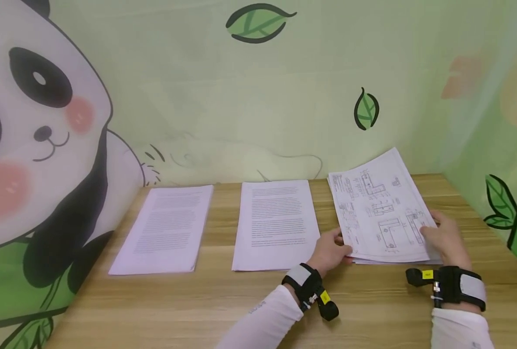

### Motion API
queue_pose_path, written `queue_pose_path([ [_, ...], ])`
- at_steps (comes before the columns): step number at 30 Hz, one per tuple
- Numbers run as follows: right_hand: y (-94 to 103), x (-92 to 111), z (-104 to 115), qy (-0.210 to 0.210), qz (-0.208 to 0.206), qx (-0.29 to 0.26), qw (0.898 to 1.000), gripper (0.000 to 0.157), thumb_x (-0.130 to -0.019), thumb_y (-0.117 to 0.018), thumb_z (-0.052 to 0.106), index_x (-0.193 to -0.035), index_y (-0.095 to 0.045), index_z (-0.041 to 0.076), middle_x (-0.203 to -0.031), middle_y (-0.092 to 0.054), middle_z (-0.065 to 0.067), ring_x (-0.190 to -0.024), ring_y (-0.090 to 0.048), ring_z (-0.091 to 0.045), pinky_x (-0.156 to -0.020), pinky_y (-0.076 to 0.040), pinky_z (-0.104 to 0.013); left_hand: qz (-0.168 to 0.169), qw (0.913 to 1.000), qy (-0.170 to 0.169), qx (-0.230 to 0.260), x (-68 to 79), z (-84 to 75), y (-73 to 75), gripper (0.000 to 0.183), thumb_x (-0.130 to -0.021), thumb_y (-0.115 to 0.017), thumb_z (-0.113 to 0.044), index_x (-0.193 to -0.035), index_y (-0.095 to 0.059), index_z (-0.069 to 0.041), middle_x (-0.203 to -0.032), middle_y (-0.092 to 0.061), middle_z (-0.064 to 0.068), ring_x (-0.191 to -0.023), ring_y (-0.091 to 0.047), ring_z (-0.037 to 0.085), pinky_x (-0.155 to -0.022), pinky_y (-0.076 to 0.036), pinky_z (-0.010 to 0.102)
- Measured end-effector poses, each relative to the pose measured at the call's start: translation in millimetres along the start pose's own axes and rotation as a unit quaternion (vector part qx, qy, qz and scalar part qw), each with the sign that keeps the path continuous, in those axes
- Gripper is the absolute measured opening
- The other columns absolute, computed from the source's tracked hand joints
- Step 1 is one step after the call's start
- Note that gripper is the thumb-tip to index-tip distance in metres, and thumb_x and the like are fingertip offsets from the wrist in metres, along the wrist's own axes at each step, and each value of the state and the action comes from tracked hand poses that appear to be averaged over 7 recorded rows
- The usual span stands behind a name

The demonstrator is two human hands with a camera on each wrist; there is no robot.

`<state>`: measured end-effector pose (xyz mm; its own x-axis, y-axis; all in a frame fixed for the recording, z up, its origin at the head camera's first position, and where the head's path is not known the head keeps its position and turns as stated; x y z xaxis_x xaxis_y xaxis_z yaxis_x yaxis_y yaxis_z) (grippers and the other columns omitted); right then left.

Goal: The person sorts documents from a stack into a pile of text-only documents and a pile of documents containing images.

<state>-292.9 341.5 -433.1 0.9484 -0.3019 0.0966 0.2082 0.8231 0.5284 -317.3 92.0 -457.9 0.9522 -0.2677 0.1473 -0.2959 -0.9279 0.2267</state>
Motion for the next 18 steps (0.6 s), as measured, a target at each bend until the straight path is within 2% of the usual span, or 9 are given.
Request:
queue_pose_path([
  [2, 3.1, -1, -3, 0.003, -0.015, 0.021, 1.000, 0.060, -0.091, -0.043, 0.006, -0.144, -0.019, -0.009, -0.135, -0.033, -0.041, -0.108, -0.039, -0.047, -0.085, -0.034, -0.060, -0.006, 0.9999, 0.004, -0.011, 1.0, 0.2, -1.9, 0.055, -0.079, -0.066, 0.003, -0.131, -0.054, -0.007, -0.090, -0.062, 0.004, -0.061, -0.062, 0.014, -0.064, -0.060, 0.037],
  [5, 7.3, -2, -4, 0.008, -0.046, 0.055, 0.997, 0.056, -0.089, -0.045, 0.006, -0.140, -0.028, -0.011, -0.129, -0.039, -0.042, -0.103, -0.042, -0.048, -0.081, -0.035, -0.058, -0.017, 0.9990, -0.002, -0.041, 2.5, -1.7, -0.1, 0.046, -0.078, -0.067, 0.001, -0.123, -0.061, -0.006, -0.089, -0.063, 0.003, -0.057, -0.059, 0.012, -0.057, -0.056, 0.030],
  [8, 10.1, -3, -5, 0.012, -0.076, 0.083, 0.994, 0.052, -0.089, -0.047, 0.005, -0.137, -0.035, -0.012, -0.128, -0.042, -0.043, -0.105, -0.042, -0.052, -0.083, -0.034, -0.061, -0.019, 0.9979, -0.005, -0.061, 3.8, -2.1, 1.1, 0.039, -0.079, -0.067, -0.003, -0.118, -0.065, -0.006, -0.083, -0.065, 0.003, -0.054, -0.057, 0.011, -0.050, -0.046, 0.022],
  [10, 9.7, -4, -7, 0.011, -0.087, 0.097, 0.991, 0.051, -0.088, -0.047, 0.005, -0.136, -0.038, -0.011, -0.128, -0.043, -0.043, -0.109, -0.042, -0.054, -0.085, -0.034, -0.062, -0.015, 0.9969, -0.002, -0.077, 4.7, -1.5, 1.0, 0.038, -0.080, -0.066, -0.008, -0.117, -0.066, -0.006, -0.078, -0.067, 0.006, -0.052, -0.056, 0.012, -0.047, -0.039, 0.020],
  [12, 8.1, -4, -9, 0.006, -0.091, 0.114, 0.989, 0.051, -0.088, -0.046, 0.004, -0.136, -0.038, -0.011, -0.130, -0.041, -0.043, -0.113, -0.039, -0.056, -0.087, -0.033, -0.064, -0.009, 0.9947, -0.001, -0.103, 6.4, -3.0, 0.3, 0.040, -0.081, -0.066, -0.014, -0.120, -0.064, -0.006, -0.081, -0.071, 0.010, -0.053, -0.053, 0.011, -0.047, -0.034, 0.020],
  [14, 5.4, -4, -10, 0.000, -0.086, 0.127, 0.988, 0.053, -0.088, -0.046, 0.005, -0.137, -0.035, -0.010, -0.133, -0.038, -0.043, -0.117, -0.036, -0.058, -0.090, -0.031, -0.065, 0.002, 0.9892, -0.009, -0.146, 9.1, -7.2, -1.7, 0.040, -0.082, -0.065, -0.019, -0.119, -0.065, -0.007, -0.086, -0.073, 0.011, -0.054, -0.049, 0.010, -0.046, -0.032, 0.021],
  [18, -1.8, -6, -9, -0.010, -0.059, 0.164, 0.985, 0.060, -0.090, -0.048, 0.012, -0.141, -0.027, -0.009, -0.139, -0.029, -0.042, -0.123, -0.027, -0.061, -0.094, -0.028, -0.068, 0.023, 0.9730, -0.026, -0.228, 15.6, -16.3, -7.2, 0.039, -0.083, -0.064, -0.026, -0.119, -0.066, -0.011, -0.093, -0.068, 0.002, -0.062, -0.049, 0.011, -0.048, -0.034, 0.022],
])
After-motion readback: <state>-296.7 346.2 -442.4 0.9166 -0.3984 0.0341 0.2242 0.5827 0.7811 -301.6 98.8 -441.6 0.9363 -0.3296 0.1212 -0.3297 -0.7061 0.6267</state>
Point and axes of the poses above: each hand's wrist, its own x-axis away from the middle knuckle, its own y-axis out of the back of the hand, z = x × y, the point moved 10 cm from there along -x, towards the middle knuckle
